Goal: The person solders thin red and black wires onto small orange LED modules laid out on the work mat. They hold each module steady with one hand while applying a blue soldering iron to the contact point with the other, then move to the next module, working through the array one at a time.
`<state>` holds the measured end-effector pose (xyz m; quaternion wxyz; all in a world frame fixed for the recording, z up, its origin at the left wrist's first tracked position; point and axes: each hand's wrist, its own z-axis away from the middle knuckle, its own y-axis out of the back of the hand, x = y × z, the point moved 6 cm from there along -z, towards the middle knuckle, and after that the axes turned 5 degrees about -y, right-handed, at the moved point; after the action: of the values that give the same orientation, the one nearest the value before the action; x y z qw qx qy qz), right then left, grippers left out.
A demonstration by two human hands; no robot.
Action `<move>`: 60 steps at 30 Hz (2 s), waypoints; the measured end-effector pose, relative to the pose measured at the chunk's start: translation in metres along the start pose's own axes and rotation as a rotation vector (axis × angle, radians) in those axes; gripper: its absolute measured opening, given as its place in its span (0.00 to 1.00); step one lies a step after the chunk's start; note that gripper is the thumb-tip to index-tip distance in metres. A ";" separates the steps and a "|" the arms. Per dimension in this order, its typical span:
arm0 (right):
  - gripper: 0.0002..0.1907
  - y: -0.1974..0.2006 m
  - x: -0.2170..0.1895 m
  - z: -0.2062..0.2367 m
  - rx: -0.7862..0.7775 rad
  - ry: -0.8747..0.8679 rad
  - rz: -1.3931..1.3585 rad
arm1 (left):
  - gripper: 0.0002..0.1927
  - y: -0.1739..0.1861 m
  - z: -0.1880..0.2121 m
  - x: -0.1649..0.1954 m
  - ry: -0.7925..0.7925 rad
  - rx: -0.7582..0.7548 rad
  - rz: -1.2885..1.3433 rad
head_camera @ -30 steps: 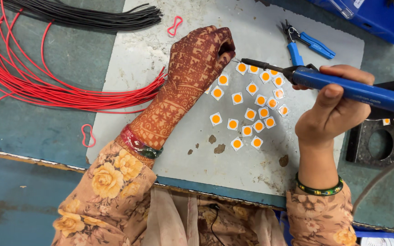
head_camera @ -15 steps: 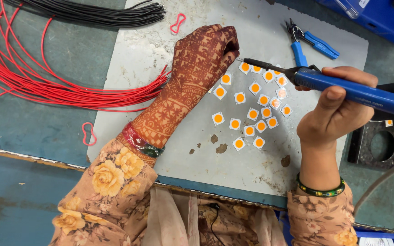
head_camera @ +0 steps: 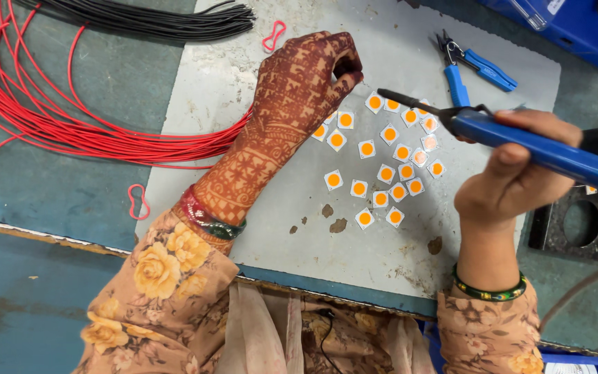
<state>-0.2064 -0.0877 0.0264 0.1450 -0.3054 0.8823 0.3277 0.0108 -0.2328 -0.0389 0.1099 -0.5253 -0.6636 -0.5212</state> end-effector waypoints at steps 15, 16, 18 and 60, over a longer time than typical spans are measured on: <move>0.32 0.010 0.003 0.003 0.082 0.054 0.030 | 0.07 -0.015 0.011 0.017 -0.074 -0.075 -0.025; 0.32 0.009 0.002 0.003 0.077 0.052 0.025 | 0.06 -0.015 0.012 0.017 -0.079 -0.073 -0.024; 0.32 0.006 0.000 0.003 0.063 0.045 0.008 | 0.07 -0.016 0.012 0.017 -0.084 -0.072 -0.029; 0.31 0.026 0.003 0.002 0.190 -0.021 -0.080 | 0.12 0.095 0.079 0.166 -0.562 -0.217 0.995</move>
<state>-0.2249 -0.0720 0.0361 0.1955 -0.3219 0.8949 0.2395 0.0494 -0.0816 0.0970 0.1068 -0.9003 -0.2833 -0.3127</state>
